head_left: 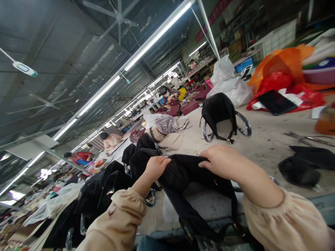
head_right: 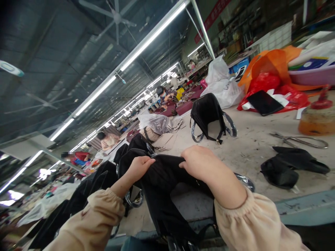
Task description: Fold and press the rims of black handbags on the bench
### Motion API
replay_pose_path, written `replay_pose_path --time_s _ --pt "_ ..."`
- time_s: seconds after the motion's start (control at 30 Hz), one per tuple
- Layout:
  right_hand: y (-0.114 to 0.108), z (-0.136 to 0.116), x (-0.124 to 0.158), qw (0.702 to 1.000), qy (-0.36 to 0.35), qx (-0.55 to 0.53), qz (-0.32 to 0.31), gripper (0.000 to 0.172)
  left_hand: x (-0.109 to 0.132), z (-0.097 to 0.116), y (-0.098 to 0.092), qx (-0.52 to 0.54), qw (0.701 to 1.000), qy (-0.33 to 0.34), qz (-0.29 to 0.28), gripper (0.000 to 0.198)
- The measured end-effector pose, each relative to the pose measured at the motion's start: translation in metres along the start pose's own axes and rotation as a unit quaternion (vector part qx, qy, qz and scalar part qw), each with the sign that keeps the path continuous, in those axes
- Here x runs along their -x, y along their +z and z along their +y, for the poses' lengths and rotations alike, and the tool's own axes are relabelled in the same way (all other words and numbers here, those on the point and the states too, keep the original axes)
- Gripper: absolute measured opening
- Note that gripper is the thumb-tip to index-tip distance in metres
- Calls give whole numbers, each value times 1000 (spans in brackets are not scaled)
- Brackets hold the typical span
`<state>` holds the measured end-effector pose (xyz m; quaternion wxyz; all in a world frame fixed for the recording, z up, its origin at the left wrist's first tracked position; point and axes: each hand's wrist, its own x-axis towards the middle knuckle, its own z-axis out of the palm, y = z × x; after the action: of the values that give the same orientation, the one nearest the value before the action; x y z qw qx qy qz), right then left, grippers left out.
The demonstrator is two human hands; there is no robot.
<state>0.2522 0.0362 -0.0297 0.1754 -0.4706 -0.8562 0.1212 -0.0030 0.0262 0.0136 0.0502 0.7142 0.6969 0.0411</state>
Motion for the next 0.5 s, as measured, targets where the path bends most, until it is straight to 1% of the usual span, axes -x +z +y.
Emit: replay_pose_path --time_s 0.13,0.17,0.2,0.23,0.27,0.37,0.43,0.5 --pt "1 5 -1 1000 -4 3 2 24 8 -9 -10 51 996 -34 -62 77" --pt "1 6 -1 1000 -4 0 1 25 10 -10 -14 52 995 -45 -75 83" --pt "2 6 -1 1000 -5 -3 -1 25 13 -12 -17 45 994 -55 -86 84" --pt "2 6 -1 1000 -4 -6 -3 24 15 -12 -19 30 993 -64 -94 80" --pt "2 6 -1 1000 -4 -7 -3 24 18 -12 -21 9 993 -70 -99 73" --pt "2 6 -1 1000 -7 -5 0 23 24 -7 -23 -66 991 -72 -95 46" --pt "1 5 -1 1000 -11 0 1 22 26 -1 -21 -105 988 -70 -85 37" --pt "1 3 -1 1000 -9 2 1 22 26 3 -20 -129 986 -70 -80 34"
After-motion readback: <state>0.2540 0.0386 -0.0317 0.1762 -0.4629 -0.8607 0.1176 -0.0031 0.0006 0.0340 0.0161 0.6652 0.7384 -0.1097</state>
